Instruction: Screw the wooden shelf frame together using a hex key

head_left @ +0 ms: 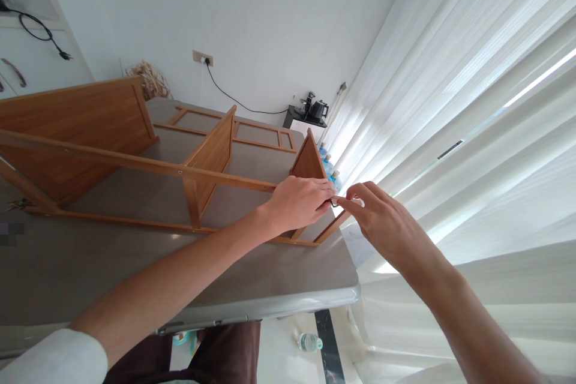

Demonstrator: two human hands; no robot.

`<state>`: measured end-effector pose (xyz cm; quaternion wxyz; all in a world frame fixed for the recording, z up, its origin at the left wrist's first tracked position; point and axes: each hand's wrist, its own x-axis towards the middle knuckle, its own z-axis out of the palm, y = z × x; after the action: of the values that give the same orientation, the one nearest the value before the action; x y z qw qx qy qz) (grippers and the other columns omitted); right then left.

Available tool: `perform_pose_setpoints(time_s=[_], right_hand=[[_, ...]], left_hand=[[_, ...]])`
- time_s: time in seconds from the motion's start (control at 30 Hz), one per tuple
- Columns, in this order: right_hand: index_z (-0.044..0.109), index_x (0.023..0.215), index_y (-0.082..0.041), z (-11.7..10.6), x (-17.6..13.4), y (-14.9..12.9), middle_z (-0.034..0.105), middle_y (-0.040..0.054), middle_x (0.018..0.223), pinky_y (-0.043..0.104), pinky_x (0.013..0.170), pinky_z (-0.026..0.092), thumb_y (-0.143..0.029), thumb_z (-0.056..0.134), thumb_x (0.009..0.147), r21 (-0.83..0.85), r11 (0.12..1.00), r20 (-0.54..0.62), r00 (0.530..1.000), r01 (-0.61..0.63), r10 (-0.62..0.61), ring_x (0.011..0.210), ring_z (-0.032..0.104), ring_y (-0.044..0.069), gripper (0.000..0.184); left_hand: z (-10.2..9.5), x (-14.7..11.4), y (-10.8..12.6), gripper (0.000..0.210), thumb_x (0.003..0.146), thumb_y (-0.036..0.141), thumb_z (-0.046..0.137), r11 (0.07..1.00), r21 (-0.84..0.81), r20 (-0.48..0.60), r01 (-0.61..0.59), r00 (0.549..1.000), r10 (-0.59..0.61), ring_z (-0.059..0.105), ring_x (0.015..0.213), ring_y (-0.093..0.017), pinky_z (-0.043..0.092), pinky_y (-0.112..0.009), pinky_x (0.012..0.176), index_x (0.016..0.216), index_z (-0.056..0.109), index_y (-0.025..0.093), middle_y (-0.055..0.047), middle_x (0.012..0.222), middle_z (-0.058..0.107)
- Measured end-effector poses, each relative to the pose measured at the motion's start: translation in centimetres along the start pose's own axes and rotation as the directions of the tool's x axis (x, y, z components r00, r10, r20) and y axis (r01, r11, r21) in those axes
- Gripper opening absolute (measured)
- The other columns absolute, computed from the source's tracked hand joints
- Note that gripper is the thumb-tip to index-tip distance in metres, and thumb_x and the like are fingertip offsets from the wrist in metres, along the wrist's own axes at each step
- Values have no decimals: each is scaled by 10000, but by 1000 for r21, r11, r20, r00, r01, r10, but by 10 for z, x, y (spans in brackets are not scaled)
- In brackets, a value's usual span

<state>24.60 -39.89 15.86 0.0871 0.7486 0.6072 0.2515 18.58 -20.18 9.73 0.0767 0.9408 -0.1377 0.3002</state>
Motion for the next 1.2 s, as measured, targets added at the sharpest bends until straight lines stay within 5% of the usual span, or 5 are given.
perform_pose_setpoints(time_s=[0.4, 0.73, 0.97, 1.2], right_hand=[[699, 1127, -201, 0, 2, 6, 621, 80, 971, 304, 660, 490, 36, 467, 887, 23, 1000, 67, 998, -20, 18, 878, 588, 195, 409], [653, 1263, -220, 36, -24, -9, 687, 77, 1058, 314, 759, 564, -166, 480, 1016, 289, 926, -84, 957, -243, 277, 924, 666, 186, 306], [639, 1251, -212, 36, -25, -14, 684, 93, 1091, 361, 787, 572, -120, 445, 1010, 245, 945, -140, 956, -217, 256, 998, 646, 215, 323], [634, 1231, -236, 54, -28, -21, 682, 86, 1160, 388, 872, 578, -147, 454, 1015, 420, 870, -217, 902, -259, 373, 1057, 650, 209, 295]], left_hand=[[2, 0, 1, 263, 1017, 330, 476, 1000, 17, 6, 8, 1000, -8, 724, 1018, -164, 572, -254, 685, 1169, 675, 249, 1, 1229, 729], [4, 0, 0, 262, 991, 280, 510, 1000, -23, -3, 9, 1000, -9, 719, 1065, -175, 601, -281, 794, 1180, 687, 242, -1, 1261, 722], [3, 0, 0, 273, 983, 263, 514, 999, -37, -8, 4, 1000, -4, 709, 1103, -169, 600, -271, 812, 1189, 691, 242, 5, 1293, 708], [3, -1, 1, 264, 983, 299, 529, 999, -35, -5, 20, 1000, -20, 706, 1106, -170, 597, -264, 786, 1183, 693, 247, -2, 1295, 706]])
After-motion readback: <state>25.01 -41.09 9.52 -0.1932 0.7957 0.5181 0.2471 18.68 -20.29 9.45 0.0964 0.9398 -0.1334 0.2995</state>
